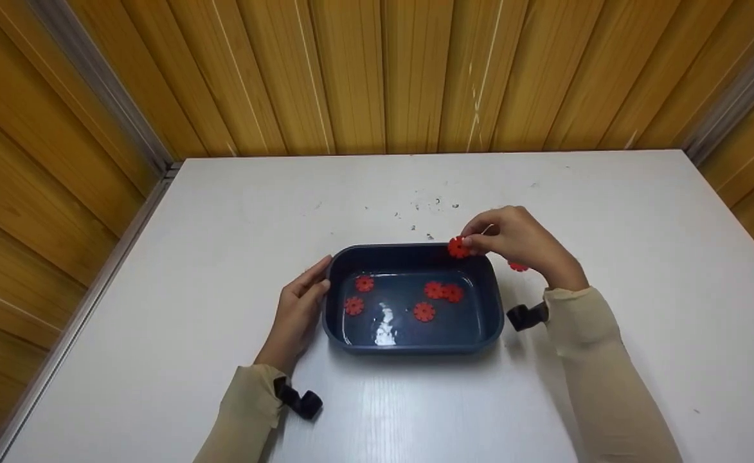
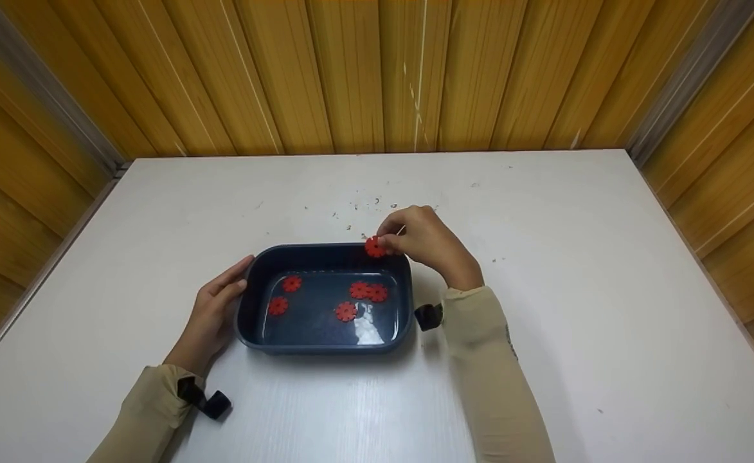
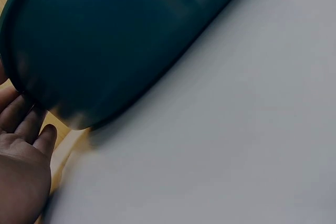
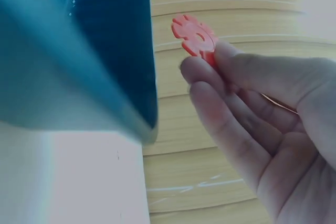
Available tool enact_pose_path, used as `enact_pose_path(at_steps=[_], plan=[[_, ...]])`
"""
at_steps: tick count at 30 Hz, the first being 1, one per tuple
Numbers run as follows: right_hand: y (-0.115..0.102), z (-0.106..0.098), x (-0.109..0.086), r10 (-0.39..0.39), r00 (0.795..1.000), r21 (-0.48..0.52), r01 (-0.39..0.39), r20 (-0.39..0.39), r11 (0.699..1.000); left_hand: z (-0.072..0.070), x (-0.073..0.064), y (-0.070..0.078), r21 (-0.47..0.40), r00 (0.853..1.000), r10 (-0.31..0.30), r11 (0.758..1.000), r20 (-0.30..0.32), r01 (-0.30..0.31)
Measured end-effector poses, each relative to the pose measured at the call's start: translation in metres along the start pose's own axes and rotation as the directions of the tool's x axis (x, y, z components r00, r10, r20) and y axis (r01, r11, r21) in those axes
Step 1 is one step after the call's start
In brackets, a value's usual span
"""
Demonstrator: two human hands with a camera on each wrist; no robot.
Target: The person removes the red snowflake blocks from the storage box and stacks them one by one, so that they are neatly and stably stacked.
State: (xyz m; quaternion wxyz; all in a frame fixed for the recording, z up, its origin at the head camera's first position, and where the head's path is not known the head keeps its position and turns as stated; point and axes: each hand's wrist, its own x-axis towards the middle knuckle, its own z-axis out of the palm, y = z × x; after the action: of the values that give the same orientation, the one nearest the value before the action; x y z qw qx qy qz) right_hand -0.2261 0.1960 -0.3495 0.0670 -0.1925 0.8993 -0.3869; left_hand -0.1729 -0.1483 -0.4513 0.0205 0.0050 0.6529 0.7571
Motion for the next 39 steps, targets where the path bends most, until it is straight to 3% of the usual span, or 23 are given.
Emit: enact_pose_path(at_steps=[17,31,39], plan=[[0.036,-0.003,-0.018,0.158,0.972,0.024,-0.157,-0.171,0.987,0.001,0.001,-0.002,0.01,1.0,0.008,1.0,0.005,-0.008],[0.056,-0.002,-0.032,0.19,0.959,0.055,-0.182,-0.21,0.982,0.0,0.0,-0.002,0.018,1.0,-0.001,1.0,-0.002,0.001],[0.07,-0.006,-0.038,0.236,0.95,0.096,-0.22,-0.203,0.971,0.0,-0.001,-0.002,-0.06,1.0,0.005,0.998,0.026,-0.004]])
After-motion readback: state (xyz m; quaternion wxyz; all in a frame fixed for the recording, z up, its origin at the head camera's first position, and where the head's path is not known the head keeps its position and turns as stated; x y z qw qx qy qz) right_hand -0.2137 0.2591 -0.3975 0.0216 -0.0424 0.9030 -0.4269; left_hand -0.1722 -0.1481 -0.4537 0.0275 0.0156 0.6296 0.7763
